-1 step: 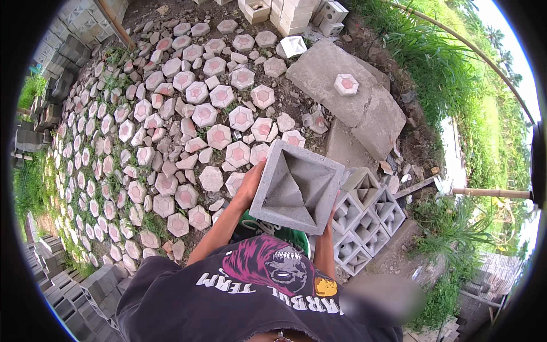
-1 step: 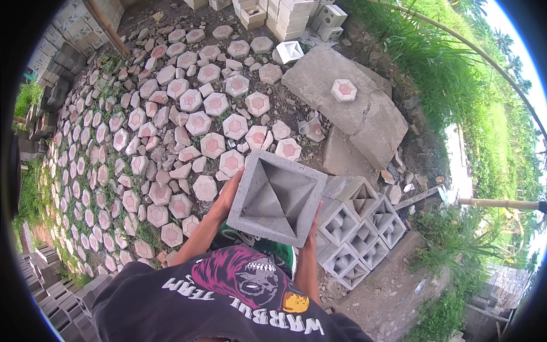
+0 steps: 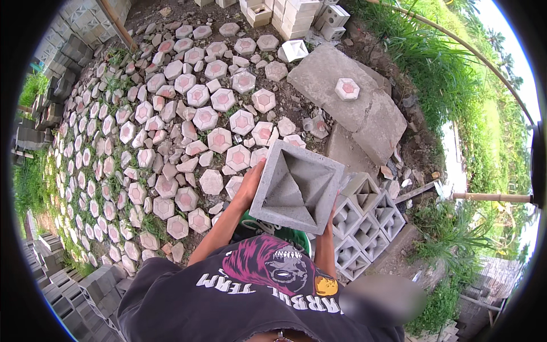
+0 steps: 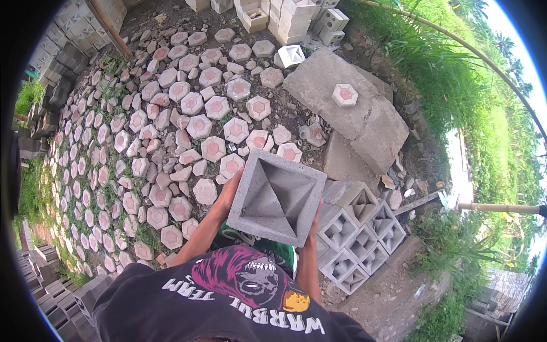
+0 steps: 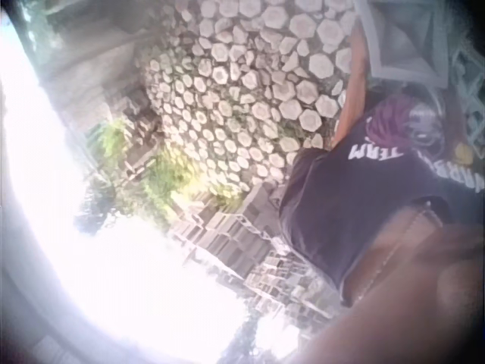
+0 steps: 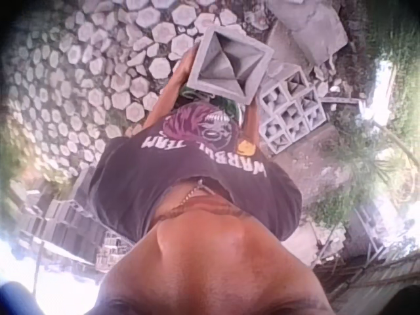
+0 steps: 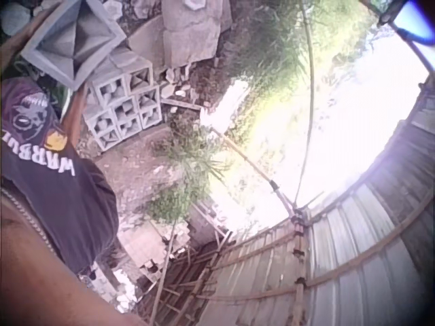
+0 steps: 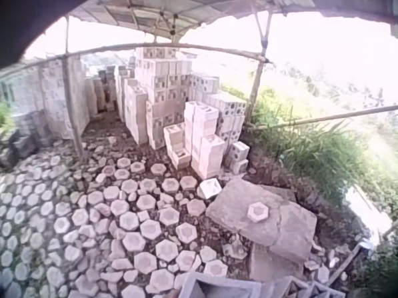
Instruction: The person repeatedly picks up hollow concrete blocks from a pile and stacks them onto a growing stack. The person walks between the source pile and the destination stack, handling one block at a time.
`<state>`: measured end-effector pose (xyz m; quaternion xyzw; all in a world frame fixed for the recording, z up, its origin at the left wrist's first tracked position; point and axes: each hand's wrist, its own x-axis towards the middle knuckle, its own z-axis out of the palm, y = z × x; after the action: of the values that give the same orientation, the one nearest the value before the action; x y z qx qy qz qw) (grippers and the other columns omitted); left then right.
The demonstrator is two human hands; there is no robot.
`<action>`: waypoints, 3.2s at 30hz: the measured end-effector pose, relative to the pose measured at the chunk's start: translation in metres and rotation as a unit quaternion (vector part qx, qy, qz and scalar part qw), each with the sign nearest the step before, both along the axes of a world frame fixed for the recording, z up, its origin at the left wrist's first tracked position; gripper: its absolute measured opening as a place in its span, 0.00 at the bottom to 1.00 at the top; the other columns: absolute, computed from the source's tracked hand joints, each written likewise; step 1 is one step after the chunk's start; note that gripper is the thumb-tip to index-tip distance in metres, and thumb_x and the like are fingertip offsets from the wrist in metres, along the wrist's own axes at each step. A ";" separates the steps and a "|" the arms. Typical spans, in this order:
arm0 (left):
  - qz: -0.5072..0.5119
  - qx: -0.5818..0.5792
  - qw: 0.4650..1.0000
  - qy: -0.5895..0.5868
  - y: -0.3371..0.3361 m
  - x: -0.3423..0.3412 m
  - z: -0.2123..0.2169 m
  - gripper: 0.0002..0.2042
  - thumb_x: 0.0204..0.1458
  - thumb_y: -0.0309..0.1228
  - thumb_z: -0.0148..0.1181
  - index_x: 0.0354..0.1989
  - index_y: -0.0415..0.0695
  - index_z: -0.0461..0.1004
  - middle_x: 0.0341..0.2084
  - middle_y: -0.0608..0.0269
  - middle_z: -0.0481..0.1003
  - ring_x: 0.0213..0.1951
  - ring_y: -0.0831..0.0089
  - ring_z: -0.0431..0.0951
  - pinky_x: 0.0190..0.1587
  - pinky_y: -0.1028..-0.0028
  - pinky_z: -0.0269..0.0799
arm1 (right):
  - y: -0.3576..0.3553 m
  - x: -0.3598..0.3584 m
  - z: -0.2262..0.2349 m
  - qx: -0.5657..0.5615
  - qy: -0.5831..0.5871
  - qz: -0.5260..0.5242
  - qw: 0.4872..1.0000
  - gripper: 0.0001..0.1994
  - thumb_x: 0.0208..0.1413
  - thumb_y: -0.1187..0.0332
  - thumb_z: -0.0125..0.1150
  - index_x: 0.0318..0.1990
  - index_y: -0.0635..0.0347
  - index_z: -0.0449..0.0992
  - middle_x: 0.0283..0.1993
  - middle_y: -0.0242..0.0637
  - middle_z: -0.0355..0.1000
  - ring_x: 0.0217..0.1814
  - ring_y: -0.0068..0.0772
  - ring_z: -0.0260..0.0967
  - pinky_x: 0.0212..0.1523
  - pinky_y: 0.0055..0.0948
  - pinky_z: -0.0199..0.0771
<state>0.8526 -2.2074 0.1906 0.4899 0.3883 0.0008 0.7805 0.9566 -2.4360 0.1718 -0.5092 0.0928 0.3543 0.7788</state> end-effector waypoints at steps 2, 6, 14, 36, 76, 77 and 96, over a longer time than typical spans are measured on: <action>0.044 -0.012 0.999 -0.014 0.014 0.026 -0.008 0.34 0.59 0.54 0.40 0.57 0.32 0.64 0.54 0.52 0.68 0.53 0.67 0.66 0.57 0.72 0.57 | 0.022 0.038 -0.003 0.012 -0.007 0.024 1.000 0.38 0.60 0.37 0.36 0.65 0.60 0.55 0.63 0.41 0.57 0.63 0.38 0.57 0.64 0.34 0.54; 0.110 -0.004 0.994 -0.008 0.050 0.078 0.002 0.33 0.59 0.55 0.40 0.58 0.34 0.64 0.54 0.53 0.68 0.53 0.67 0.66 0.57 0.71 0.57 | 0.072 0.116 -0.009 0.042 -0.026 0.079 0.996 0.38 0.60 0.37 0.36 0.65 0.60 0.55 0.64 0.41 0.57 0.63 0.38 0.56 0.64 0.34 0.53; 0.222 -0.046 0.974 -0.022 0.091 0.134 0.017 0.32 0.59 0.55 0.40 0.59 0.38 0.65 0.53 0.57 0.69 0.50 0.70 0.68 0.53 0.73 0.61 | 0.153 0.214 0.003 0.031 -0.013 0.180 0.983 0.37 0.61 0.39 0.36 0.67 0.58 0.53 0.65 0.40 0.56 0.65 0.38 0.55 0.65 0.33 0.52; 0.310 0.018 0.950 -0.030 0.378 0.284 0.018 0.37 0.57 0.58 0.42 0.60 0.35 0.61 0.55 0.52 0.67 0.54 0.67 0.66 0.57 0.71 0.59 | 0.484 0.398 0.016 0.037 0.001 0.335 0.942 0.39 0.58 0.36 0.38 0.67 0.56 0.51 0.66 0.41 0.54 0.66 0.40 0.53 0.65 0.37 0.52; 0.694 0.078 0.715 0.030 0.794 0.192 0.021 0.29 0.60 0.52 0.40 0.46 0.33 0.70 0.39 0.57 0.72 0.41 0.73 0.67 0.48 0.74 0.61 | 1.113 0.328 -0.004 0.003 0.022 0.691 0.722 0.39 0.58 0.35 0.39 0.67 0.55 0.53 0.64 0.41 0.57 0.64 0.39 0.54 0.64 0.36 0.54; 0.701 0.094 0.706 0.033 0.807 0.177 0.023 0.29 0.60 0.52 0.40 0.45 0.33 0.70 0.38 0.58 0.72 0.40 0.73 0.66 0.47 0.75 0.62 | 1.126 0.312 -0.003 0.003 0.019 0.692 0.721 0.39 0.58 0.35 0.39 0.67 0.55 0.53 0.64 0.41 0.57 0.64 0.39 0.54 0.64 0.35 0.54; 0.791 0.035 0.611 0.026 0.992 -0.021 0.016 0.31 0.60 0.53 0.40 0.54 0.34 0.67 0.47 0.57 0.71 0.47 0.72 0.68 0.52 0.75 0.60 | 1.373 0.077 -0.001 -0.001 0.015 0.782 0.623 0.36 0.60 0.37 0.37 0.65 0.58 0.56 0.61 0.42 0.59 0.61 0.37 0.58 0.62 0.34 0.57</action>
<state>0.8320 -1.2151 0.2066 0.0194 0.6451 0.6180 0.4489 1.0339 -1.0628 0.1712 -0.3857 -0.3285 0.8371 0.2065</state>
